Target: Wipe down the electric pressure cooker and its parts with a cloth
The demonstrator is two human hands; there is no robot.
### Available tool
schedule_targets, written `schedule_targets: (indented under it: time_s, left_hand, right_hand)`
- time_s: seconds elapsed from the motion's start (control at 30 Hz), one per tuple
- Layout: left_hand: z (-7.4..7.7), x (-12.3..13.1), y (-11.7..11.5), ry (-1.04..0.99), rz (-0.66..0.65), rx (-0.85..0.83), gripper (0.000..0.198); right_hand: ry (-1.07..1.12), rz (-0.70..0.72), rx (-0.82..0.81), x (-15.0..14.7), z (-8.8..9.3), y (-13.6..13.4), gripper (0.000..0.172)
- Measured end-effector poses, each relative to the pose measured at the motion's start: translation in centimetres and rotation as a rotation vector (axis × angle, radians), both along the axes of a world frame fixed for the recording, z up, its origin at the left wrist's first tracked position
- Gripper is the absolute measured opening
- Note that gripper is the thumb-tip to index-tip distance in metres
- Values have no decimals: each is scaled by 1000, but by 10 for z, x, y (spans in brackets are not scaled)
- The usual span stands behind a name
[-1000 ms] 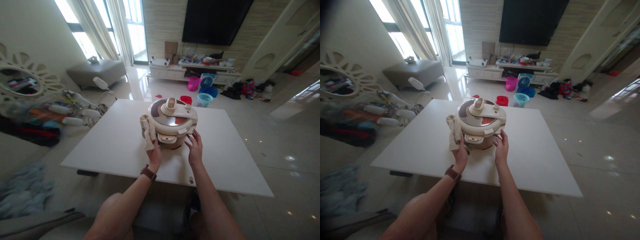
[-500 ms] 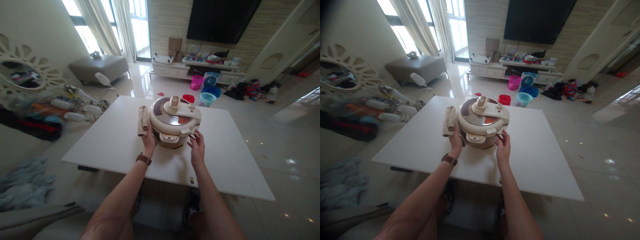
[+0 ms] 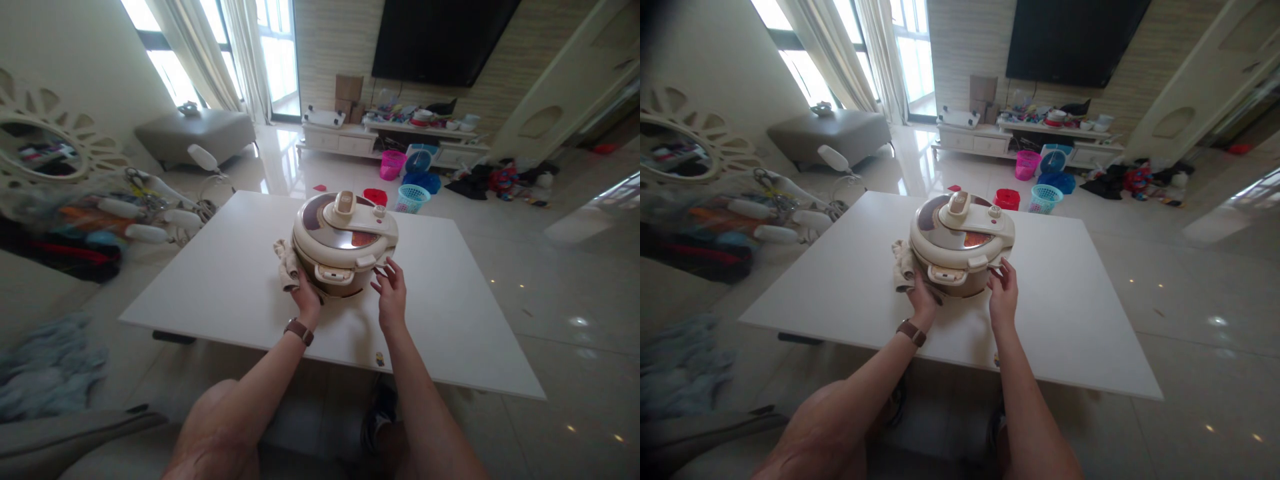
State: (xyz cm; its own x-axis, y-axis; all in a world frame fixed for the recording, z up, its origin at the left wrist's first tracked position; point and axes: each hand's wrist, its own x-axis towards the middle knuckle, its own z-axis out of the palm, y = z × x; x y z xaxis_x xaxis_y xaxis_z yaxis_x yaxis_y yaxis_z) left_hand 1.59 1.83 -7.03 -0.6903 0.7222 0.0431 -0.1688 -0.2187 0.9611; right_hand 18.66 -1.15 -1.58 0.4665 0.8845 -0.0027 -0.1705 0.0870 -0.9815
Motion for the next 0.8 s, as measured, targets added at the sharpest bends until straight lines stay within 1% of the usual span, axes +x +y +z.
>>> schedule_targets:
  time_s: [0.07, 0.13, 0.2, 0.27, 0.33, 0.43, 0.53, 0.6, 0.7, 0.8]
  left_hand:
    - [-2, 17, -21, 29, 66, -22, 41]
    - [-4, 35, -45, 46, 21, -70, 36]
    - [-6, 50, -66, 6, -28, -118, 36]
    - [-4, 59, -78, -54, -56, -164, 35]
    - [1, 61, -79, -100, -52, -174, 36]
    - [11, 52, -64, -146, -15, -134, 39]
    - [19, 32, -35, -260, 23, -113, 42]
    - [21, 17, -14, -403, 40, -130, 44]
    - [18, -1, 10, -467, 81, -153, 44]
    - [10, -7, 20, -450, 81, -165, 42]
  right_hand:
    - [2, -1, 2, 0, 0, 0, 61]
    - [3, -6, 0, -1, 1, 0, 61]
    - [4, -15, -4, -1, 2, 1, 61]
    - [-1, -20, -9, -2, 2, 0, 60]
    - [-9, -17, -10, -2, 3, 0, 59]
    - [-7, -6, -7, -2, 4, -2, 60]
    - [-1, 18, -9, -1, 3, -3, 62]
    - [-7, 37, -9, 0, 2, -3, 63]
    - [-16, 48, -1, 1, 0, -3, 64]
    - [-23, 31, 2, 1, -1, -2, 64]
